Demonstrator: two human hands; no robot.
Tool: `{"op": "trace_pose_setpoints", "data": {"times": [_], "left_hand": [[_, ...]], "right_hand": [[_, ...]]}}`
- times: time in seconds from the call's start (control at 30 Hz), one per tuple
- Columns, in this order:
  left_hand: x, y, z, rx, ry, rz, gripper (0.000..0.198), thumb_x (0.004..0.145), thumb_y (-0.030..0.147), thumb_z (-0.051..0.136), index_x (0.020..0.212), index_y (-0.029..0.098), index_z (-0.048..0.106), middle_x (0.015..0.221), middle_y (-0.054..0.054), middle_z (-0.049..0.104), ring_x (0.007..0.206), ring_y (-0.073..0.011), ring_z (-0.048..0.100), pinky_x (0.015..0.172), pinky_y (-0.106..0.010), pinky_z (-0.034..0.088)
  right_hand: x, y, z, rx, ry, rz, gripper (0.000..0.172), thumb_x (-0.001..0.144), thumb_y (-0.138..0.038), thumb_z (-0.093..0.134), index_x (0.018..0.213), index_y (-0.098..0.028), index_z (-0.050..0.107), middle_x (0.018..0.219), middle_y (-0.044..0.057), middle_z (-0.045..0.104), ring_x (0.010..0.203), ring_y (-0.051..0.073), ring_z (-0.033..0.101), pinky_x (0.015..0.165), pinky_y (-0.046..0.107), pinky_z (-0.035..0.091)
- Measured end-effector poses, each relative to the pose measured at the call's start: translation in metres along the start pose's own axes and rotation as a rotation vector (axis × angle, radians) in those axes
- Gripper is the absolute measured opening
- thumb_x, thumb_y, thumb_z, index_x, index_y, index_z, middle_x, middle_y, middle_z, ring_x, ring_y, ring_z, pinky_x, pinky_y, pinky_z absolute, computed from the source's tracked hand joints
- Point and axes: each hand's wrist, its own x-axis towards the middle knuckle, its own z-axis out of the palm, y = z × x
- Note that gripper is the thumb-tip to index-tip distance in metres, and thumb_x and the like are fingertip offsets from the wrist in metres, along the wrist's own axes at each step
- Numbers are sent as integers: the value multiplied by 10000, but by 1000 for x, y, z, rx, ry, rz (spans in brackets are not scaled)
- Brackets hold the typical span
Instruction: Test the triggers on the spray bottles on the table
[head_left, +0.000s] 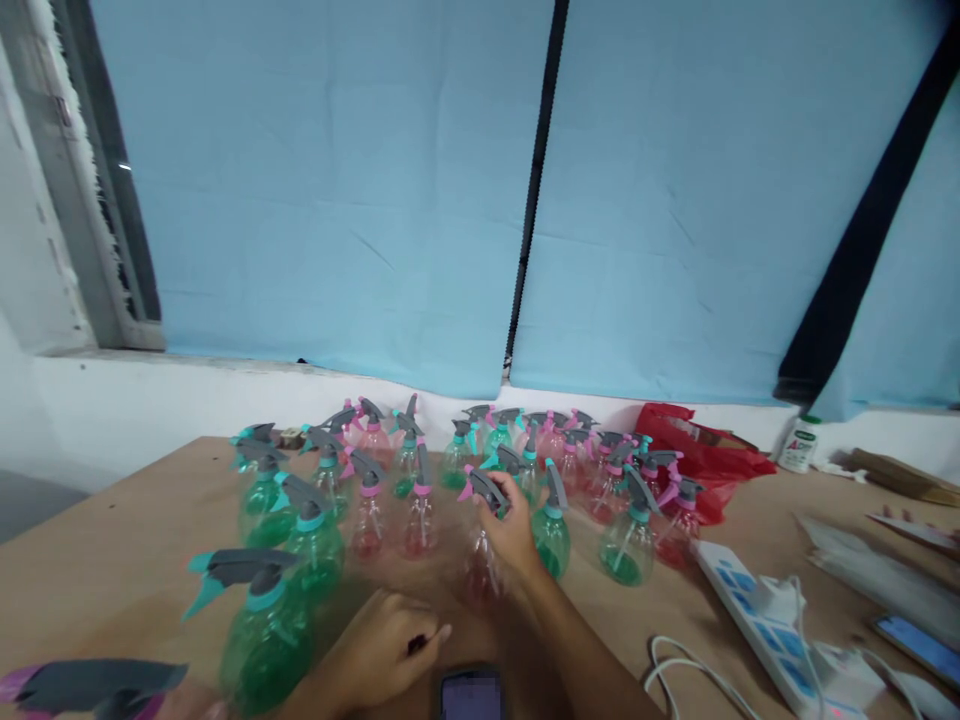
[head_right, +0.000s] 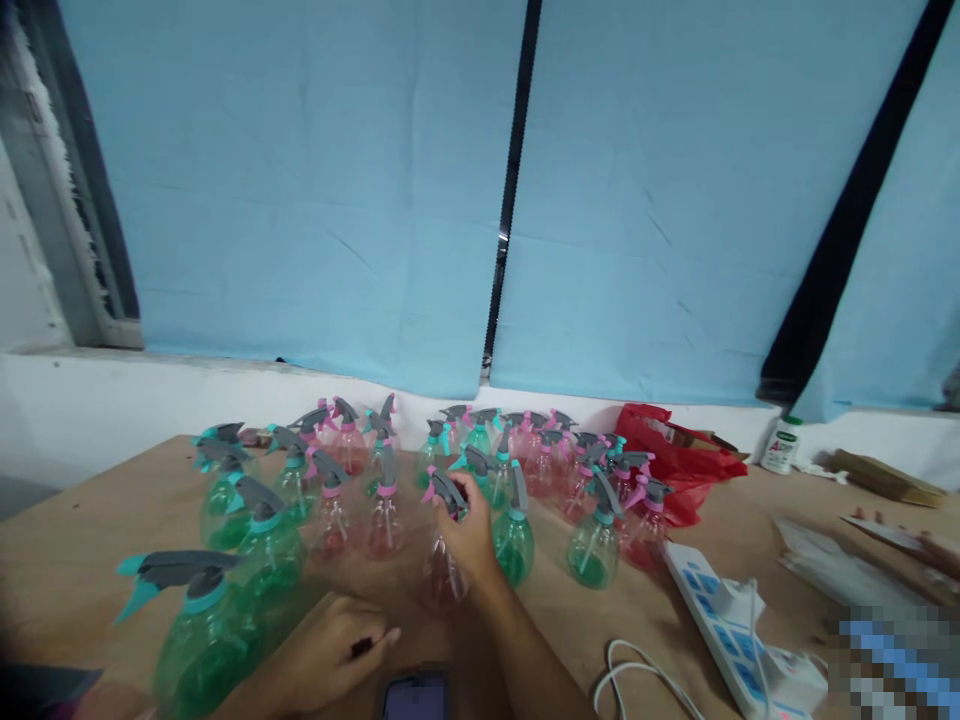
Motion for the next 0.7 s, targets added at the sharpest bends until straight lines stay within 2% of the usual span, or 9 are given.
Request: {"op": "trace_pose_setpoints", "data": {"times": [0.1, 0.17, 0.23, 0.3, 0.43, 0.6, 0.7], "left_hand": [[1, 2, -1, -13, 8, -6, 414, 1026, 254, 498, 627, 179, 418, 548, 37, 545, 520, -99, 495, 550, -314, 196], [1, 3, -2, -14, 11, -2, 418, 1023, 254, 499, 619, 179, 417, 539, 38, 530, 514, -99, 479, 547, -315, 193], [1, 3, -2, -12, 9, 1, 419, 1021, 253, 501, 617, 179, 417, 535, 40, 518, 513, -100, 468, 543, -318, 192], [1, 2, -1, -7, 10, -3, 418, 1022, 252, 504, 618, 182, 425, 537, 41, 515, 514, -100, 465, 540, -321, 195], [0, 1, 1, -7, 11, 2, 416, 1031, 245, 496, 623, 187, 439, 552, 37, 522, 523, -104, 471, 545, -327, 211], [0, 3, 0, -18, -19, 17, 421, 1046, 245, 478, 631, 189, 431, 563, 33, 521, 528, -109, 480, 548, -329, 213], [1, 3, -1, -24, -9, 21, 416, 1042, 240, 485, 633, 188, 430, 569, 31, 526, 539, -111, 492, 554, -325, 216]], "right_hand": [[5, -4, -4, 137, -136, 168, 308, 727, -267, 649, 1019, -226, 737, 972, 41, 743, 864, 221, 664, 744, 314, 514], [10, -10, -7, 223, -304, 297, 292, 702, -261, 613, 953, -235, 759, 934, 28, 753, 765, 200, 662, 653, 287, 485], [14, -19, -7, 275, -494, 359, 284, 685, -243, 577, 896, -230, 768, 895, 24, 758, 686, 177, 658, 601, 262, 448], [16, -26, -5, 304, -572, 370, 309, 662, -232, 554, 879, -219, 773, 818, 20, 753, 624, 163, 651, 575, 249, 424], [11, -31, 7, 350, -527, 334, 340, 644, -224, 523, 879, -203, 768, 643, -1, 700, 502, 146, 589, 537, 245, 394], [4, -25, 17, 363, -472, 372, 242, 637, -288, 530, 761, -207, 722, 666, 24, 693, 536, 176, 613, 532, 268, 408], [6, -26, 17, 357, -436, 389, 242, 633, -308, 530, 749, -205, 715, 658, 32, 688, 559, 187, 623, 549, 278, 432]]}}
